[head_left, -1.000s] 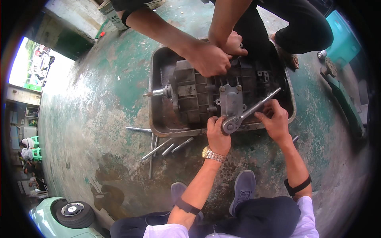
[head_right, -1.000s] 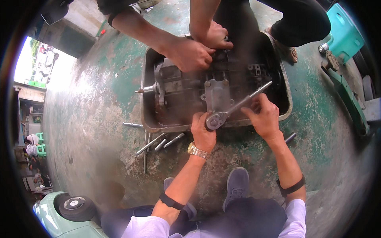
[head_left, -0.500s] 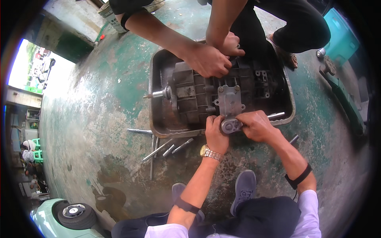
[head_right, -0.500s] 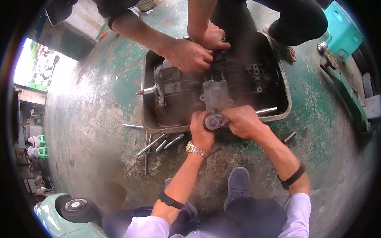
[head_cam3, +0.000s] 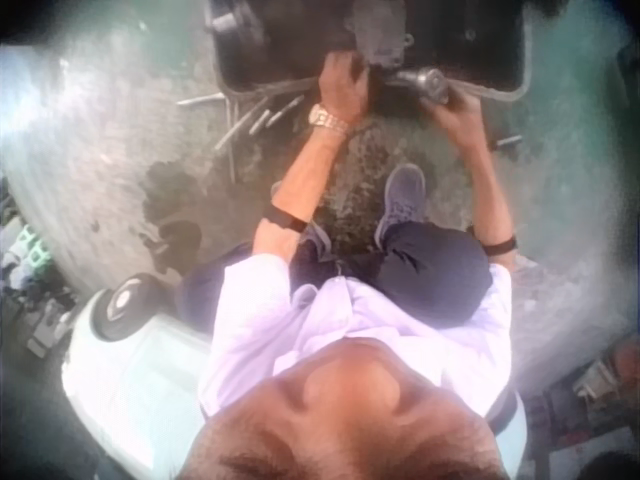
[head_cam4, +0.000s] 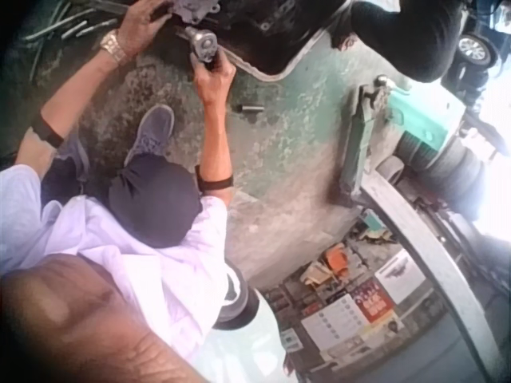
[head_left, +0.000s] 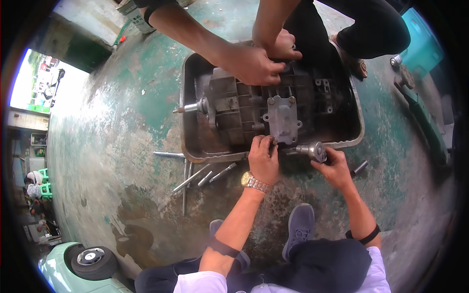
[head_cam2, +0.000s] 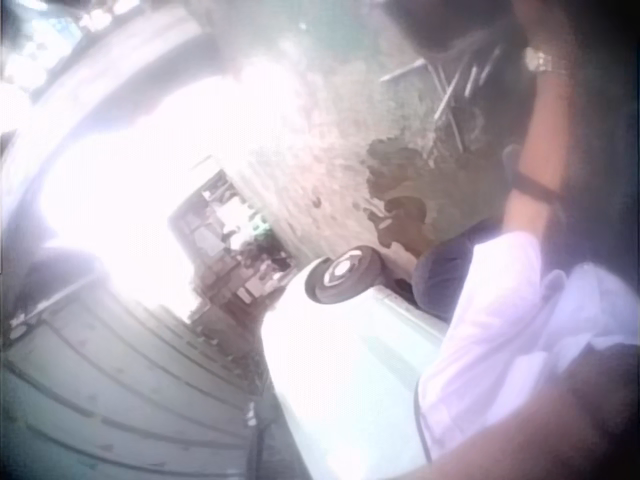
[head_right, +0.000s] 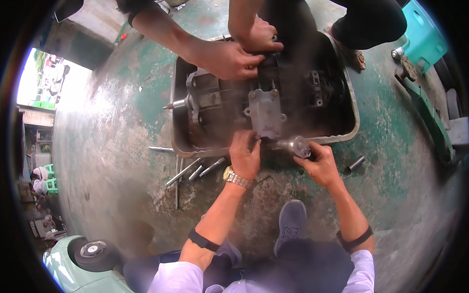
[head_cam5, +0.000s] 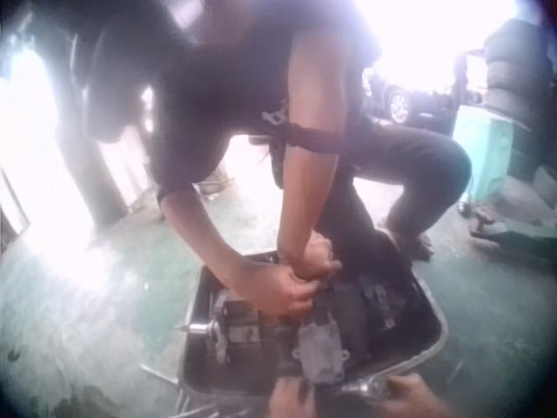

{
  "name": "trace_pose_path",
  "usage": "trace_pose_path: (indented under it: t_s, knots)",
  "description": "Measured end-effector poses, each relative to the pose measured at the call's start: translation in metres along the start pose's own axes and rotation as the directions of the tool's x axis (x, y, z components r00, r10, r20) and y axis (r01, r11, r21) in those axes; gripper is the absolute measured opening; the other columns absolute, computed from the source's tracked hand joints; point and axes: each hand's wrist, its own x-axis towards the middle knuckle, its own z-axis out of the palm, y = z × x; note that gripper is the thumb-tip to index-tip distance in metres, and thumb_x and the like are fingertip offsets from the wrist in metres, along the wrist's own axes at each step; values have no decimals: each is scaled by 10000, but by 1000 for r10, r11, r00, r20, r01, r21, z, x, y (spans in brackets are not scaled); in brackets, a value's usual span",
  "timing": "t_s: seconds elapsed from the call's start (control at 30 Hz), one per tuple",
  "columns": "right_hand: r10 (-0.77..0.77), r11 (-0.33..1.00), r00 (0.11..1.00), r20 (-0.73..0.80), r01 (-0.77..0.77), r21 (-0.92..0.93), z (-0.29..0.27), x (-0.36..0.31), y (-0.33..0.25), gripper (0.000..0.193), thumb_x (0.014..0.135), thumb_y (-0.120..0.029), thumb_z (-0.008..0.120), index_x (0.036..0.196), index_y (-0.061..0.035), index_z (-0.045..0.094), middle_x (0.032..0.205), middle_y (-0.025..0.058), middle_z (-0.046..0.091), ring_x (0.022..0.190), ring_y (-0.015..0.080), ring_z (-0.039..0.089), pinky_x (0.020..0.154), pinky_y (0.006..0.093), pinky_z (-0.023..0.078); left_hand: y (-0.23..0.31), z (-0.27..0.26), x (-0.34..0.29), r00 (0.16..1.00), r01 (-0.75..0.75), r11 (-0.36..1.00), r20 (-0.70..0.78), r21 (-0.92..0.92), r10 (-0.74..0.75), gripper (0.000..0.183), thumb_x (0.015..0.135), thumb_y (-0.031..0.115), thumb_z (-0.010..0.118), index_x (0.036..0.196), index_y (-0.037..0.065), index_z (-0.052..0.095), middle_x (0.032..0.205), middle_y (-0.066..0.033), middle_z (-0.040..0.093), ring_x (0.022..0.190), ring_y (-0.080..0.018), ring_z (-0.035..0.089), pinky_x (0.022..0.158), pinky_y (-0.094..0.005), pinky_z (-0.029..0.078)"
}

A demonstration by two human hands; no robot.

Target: The person uses a ratchet wrench to loosen and remove bolts from a metal cover on a disassembled engine block. Another person assists by holding the engine and handing over parts. The cover is removed and set aside.

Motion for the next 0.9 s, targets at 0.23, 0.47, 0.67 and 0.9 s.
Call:
trace_pose_path:
  t_s: [0.23, 0.47, 0.67, 0.9]
  knots:
    - [182, 971, 983, -20, -176, 162, 13, -32, 29, 224, 802, -71, 765, 972, 42, 671, 768, 20, 653, 696, 63, 525, 628, 269, 463, 2, -3, 2, 1000, -24, 1000, 18, -12, 24, 207, 778, -42, 704, 977, 5, 673, 929, -159, 641, 814, -344, 643, 717, -395, 522]
    - [268, 962, 962, 57, -270, 46, 25, -50, 39, 264, 792, -125, 770, 967, 42, 664, 705, 62, 615, 662, 79, 513, 609, 290, 458, -4, -7, 7, 985, -139, 985, 117, 103, 126, 161, 809, -35, 705, 954, 9, 653, 885, -140, 632, 752, -287, 639, 664, -358, 519]
    - [292, 949, 951, 105, -302, 92, 36, -60, 48, 283, 784, -131, 759, 994, 35, 667, 770, 131, 679, 713, 125, 599, 676, 327, 497, -1, -10, 12, 974, -134, 986, 195, 104, 112, 140, 817, -12, 717, 929, 6, 634, 863, -145, 639, 723, -282, 633, 650, -353, 511]
    - [308, 942, 942, 135, -322, 99, 41, -75, 63, 291, 771, -116, 775, 986, 43, 660, 794, 156, 685, 727, 122, 609, 686, 332, 499, 1, -10, 18, 966, -89, 963, 258, 255, 21, 204, 837, 113, 758, 838, -8, 594, 760, -167, 619, 648, -333, 606, 600, -403, 478]
